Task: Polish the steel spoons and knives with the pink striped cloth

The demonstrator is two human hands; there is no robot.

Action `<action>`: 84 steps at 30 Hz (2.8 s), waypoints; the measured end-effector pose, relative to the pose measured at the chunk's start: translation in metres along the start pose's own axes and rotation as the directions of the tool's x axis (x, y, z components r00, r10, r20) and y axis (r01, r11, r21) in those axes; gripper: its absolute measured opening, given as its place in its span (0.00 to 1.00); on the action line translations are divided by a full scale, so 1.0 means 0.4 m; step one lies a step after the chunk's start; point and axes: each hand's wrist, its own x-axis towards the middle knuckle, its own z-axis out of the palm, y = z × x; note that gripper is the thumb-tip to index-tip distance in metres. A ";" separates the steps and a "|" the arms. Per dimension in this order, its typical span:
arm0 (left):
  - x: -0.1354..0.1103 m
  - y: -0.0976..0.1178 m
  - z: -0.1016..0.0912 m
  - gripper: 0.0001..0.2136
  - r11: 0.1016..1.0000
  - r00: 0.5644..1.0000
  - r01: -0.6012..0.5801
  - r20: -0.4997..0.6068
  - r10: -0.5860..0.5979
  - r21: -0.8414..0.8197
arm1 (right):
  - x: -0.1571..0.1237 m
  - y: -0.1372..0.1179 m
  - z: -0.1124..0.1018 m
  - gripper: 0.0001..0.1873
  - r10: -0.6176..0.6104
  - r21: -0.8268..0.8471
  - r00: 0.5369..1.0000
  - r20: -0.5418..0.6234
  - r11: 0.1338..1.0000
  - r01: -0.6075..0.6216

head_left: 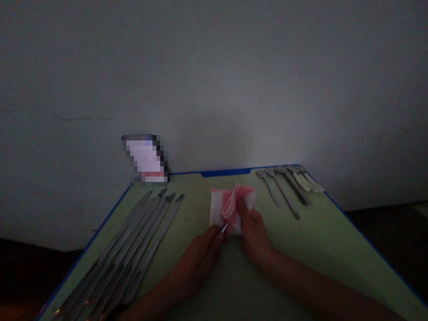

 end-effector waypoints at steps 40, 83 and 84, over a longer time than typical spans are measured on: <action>0.007 0.003 0.004 0.15 0.998 0.999 0.047 -0.023 -0.046 0.039 | 0.054 -0.031 -0.035 0.17 -0.065 -0.211 0.983 0.172 0.972 0.101; -0.008 -0.001 0.004 0.11 0.986 0.991 -0.070 0.126 0.051 0.154 | 0.097 -0.039 -0.062 0.18 0.066 0.246 0.961 0.267 0.960 -0.134; -0.009 -0.001 0.004 0.11 0.984 0.991 -0.079 0.123 0.059 0.162 | 0.097 -0.040 -0.062 0.19 0.073 0.246 0.964 0.256 0.959 -0.137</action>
